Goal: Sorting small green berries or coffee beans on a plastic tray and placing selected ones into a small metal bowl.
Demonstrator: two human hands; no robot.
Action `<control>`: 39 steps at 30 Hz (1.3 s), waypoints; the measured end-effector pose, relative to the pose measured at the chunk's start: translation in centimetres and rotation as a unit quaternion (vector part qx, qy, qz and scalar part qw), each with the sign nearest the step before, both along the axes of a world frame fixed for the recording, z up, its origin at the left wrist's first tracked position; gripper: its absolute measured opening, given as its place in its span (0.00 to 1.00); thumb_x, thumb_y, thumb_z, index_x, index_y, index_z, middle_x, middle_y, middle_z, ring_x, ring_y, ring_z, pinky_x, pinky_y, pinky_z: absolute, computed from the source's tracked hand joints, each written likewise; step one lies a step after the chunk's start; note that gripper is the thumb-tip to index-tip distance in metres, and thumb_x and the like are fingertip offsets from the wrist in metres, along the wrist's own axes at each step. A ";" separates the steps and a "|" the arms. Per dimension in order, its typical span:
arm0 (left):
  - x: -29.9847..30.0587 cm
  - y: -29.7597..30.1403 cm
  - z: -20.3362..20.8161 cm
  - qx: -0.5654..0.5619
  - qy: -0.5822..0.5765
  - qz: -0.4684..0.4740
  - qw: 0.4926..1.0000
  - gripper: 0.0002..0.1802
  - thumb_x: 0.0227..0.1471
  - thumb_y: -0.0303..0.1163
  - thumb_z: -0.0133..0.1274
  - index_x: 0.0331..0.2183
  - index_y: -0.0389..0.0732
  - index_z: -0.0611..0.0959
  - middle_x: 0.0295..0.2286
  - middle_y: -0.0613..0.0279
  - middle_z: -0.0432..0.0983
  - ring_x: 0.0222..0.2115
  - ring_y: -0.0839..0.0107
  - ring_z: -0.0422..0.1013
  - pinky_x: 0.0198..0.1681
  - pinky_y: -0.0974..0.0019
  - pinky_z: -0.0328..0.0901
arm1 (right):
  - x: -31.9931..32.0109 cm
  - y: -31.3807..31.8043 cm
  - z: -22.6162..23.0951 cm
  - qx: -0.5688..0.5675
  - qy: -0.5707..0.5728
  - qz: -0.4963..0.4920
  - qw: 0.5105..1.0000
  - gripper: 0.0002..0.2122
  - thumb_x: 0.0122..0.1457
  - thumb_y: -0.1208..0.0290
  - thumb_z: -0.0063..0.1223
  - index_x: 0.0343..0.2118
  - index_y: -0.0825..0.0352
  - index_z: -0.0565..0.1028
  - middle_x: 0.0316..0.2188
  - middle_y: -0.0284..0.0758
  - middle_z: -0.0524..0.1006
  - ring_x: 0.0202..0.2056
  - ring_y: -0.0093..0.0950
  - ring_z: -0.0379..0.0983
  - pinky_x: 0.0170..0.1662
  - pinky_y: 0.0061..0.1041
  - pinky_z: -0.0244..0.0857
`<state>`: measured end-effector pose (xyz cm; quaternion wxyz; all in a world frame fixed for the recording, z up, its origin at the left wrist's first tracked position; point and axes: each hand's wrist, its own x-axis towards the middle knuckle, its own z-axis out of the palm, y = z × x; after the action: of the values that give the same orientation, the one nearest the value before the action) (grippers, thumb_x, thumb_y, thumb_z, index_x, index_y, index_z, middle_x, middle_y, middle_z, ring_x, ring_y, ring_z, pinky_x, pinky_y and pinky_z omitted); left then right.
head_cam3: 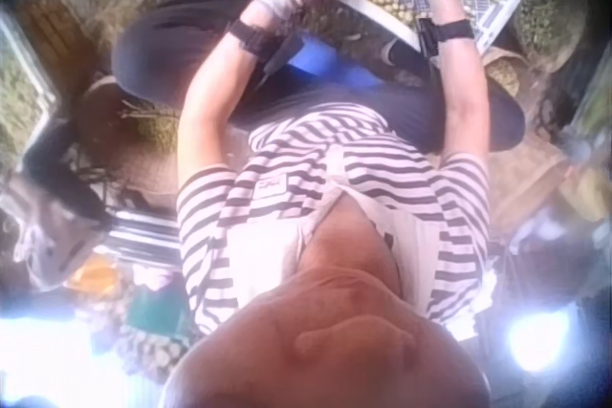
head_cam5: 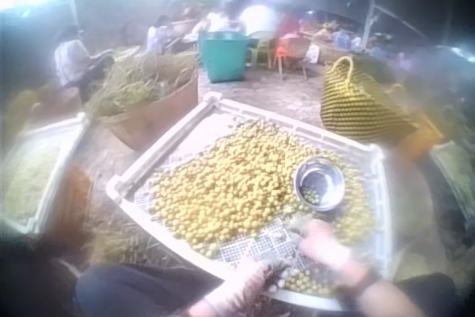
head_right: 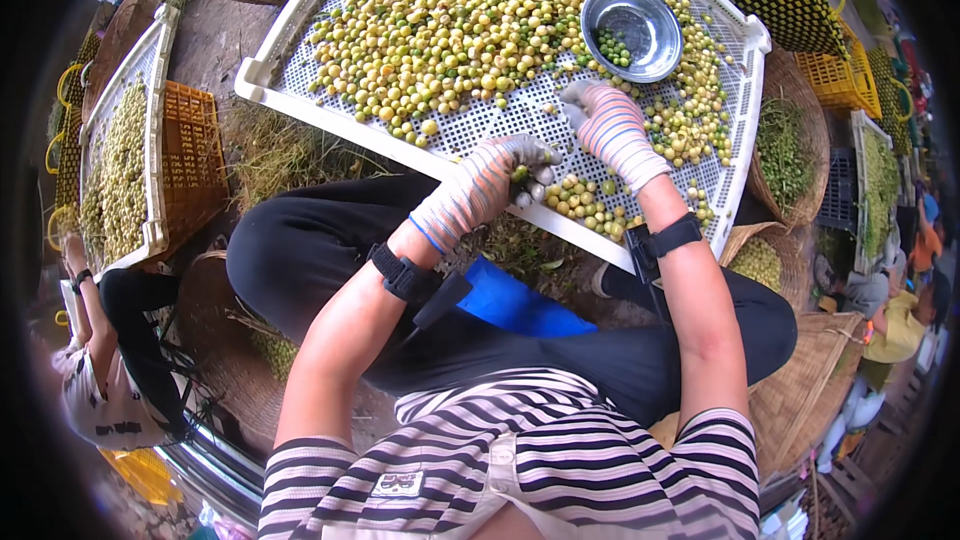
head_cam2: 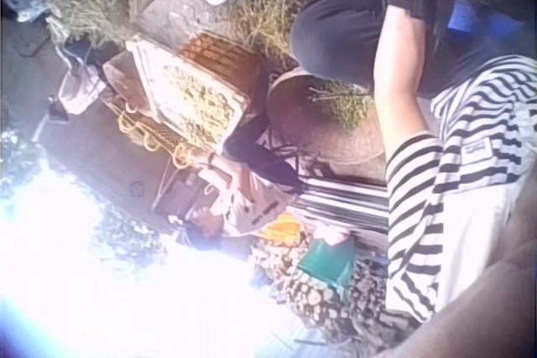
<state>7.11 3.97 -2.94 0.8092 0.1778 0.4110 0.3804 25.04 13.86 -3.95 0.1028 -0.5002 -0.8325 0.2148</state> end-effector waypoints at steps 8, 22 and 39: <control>1.2 -1.0 0.6 -0.015 -0.075 -0.024 0.997 0.13 0.54 0.40 0.54 0.28 0.40 0.82 0.21 0.66 0.75 0.16 0.75 0.68 0.17 0.73 0.60 | -2.4 0.6 -0.3 0.025 -0.122 0.011 0.992 0.11 0.52 0.66 0.56 0.37 0.64 0.79 0.40 0.47 0.77 0.39 0.45 0.75 0.43 0.40 0.70; 1.0 -1.5 0.6 -0.018 -0.032 0.020 0.999 0.12 0.55 0.39 0.55 0.30 0.40 0.81 0.22 0.68 0.75 0.16 0.77 0.67 0.18 0.74 0.59 | -5.8 4.3 1.1 -0.008 -0.244 -0.083 0.966 0.11 0.50 0.68 0.55 0.36 0.63 0.78 0.35 0.46 0.79 0.40 0.44 0.76 0.44 0.40 0.69; 2.8 -3.6 -0.9 0.018 0.143 -0.041 0.989 0.13 0.52 0.38 0.58 0.24 0.39 0.80 0.16 0.66 0.72 0.13 0.76 0.67 0.13 0.69 0.58 | -16.4 -4.8 7.3 -0.370 0.253 0.183 0.875 0.11 0.59 0.70 0.52 0.43 0.65 0.79 0.26 0.32 0.80 0.23 0.18 0.75 0.29 0.21 0.69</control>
<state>9.94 0.41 -3.80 0.7541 0.2612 0.5078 0.3244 8.67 9.03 3.33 0.0760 -0.2690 -0.7147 0.6411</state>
